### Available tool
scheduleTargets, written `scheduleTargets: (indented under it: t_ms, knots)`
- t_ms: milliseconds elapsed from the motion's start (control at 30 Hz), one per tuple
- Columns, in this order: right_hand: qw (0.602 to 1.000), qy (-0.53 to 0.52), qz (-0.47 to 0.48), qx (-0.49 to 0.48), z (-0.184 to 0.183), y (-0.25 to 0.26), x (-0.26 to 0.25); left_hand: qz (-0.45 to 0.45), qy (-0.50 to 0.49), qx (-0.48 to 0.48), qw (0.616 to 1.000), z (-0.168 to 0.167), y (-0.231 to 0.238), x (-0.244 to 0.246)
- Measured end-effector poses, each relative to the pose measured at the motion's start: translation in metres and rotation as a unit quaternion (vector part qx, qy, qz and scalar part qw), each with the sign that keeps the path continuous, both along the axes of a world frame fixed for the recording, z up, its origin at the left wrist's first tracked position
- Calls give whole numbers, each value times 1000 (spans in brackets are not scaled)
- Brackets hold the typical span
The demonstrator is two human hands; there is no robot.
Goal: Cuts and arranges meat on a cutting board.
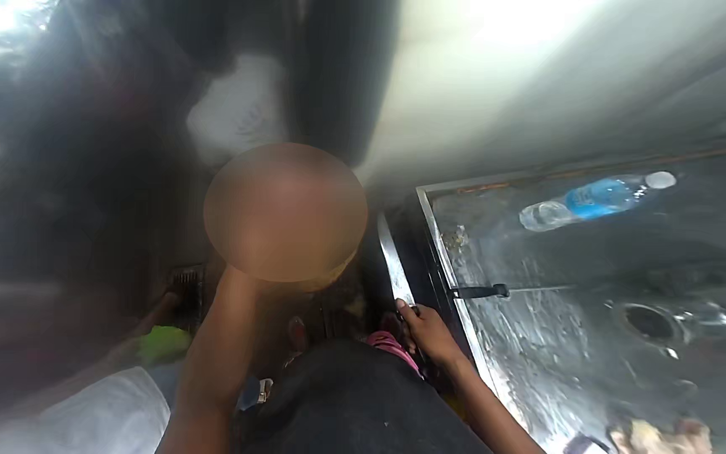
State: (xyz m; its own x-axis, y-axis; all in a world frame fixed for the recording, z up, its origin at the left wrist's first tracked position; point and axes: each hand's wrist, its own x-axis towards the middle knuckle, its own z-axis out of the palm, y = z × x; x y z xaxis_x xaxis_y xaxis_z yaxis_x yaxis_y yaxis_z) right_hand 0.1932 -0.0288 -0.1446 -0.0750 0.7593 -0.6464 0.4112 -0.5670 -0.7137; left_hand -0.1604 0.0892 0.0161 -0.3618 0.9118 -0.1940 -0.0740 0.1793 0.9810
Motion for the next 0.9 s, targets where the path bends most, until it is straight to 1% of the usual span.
scheduleTargets:
  t_ms: [67, 133, 167, 200, 233, 267, 300, 333, 367, 400, 433, 467, 533, 600, 633, 700, 733, 767, 800, 833, 867, 900]
  knots:
    - [1000, -2, 5, -6, 0, -1, -15, -9, -57, 43, 997, 11, 1, 7]
    - [1000, 5, -3, -14, -2, 0, -29, -28, -87, 65, 994, 17, -9, 8]
    - [1000, 9, -9, -19, -5, 0, -34, -27, -106, 66, 992, 10, -13, 6]
    - [1000, 11, -13, -22, -9, 0, -40, -12, -135, 56, 989, -4, -15, 3]
    - [1000, 8, -14, -24, -13, 1, -45, 5, -157, 30, 987, -26, -16, -2]
    - [1000, 0, -10, -23, -17, 1, -49, 12, -160, -12, 987, -55, -20, -11]
    - [1000, -16, -4, -19, -21, 0, -53, 16, -136, -71, 988, -89, -26, -22]
    - [999, -41, 5, -13, -25, -4, -57, 18, -81, -132, 988, -126, -39, -36]
    - [997, -71, 17, -6, -26, -8, -62, 23, -3, -184, 983, -155, -56, -52]
    - [994, -105, 31, 1, -23, -7, -67, 36, 79, -217, 972, -168, -69, -68]
    - [989, -137, 50, 4, -15, -2, -73, 45, 146, -236, 960, -164, -75, -81]
    - [984, -163, 75, -1, -7, 1, -81, 44, 200, -245, 948, -152, -75, -91]
    - [970, -198, 143, -18, 7, 16, -97, 27, 274, -246, 930, -132, -67, -101]
    - [958, -211, 192, -28, 18, 49, -123, -6, 331, -203, 922, -126, -41, -98]
    - [955, -216, 202, -29, 20, 66, -136, -26, 364, -165, 916, -131, -29, -92]
    - [947, -237, 215, -21, 14, 93, -156, -63, 423, -87, 900, -141, -6, -67]
    - [942, -248, 225, -20, 8, 104, -162, -82, 445, -78, 888, -142, 9, -51]
    - [938, -256, 233, -22, 2, 113, -167, -126, 465, -100, 871, -135, 25, -34]
    - [935, -260, 240, -26, -1, 117, -170, -211, 484, -165, 833, -119, 40, -18]
    - [933, -262, 245, -33, -3, 116, -172, -282, 517, -207, 782, -120, 51, -7]
    - [931, -268, 246, -38, -5, 114, -172, -291, 567, -181, 749, -147, 54, -1]
    - [930, -271, 244, -44, -7, 109, -170, -210, 618, -56, 756, -201, 50, 0]
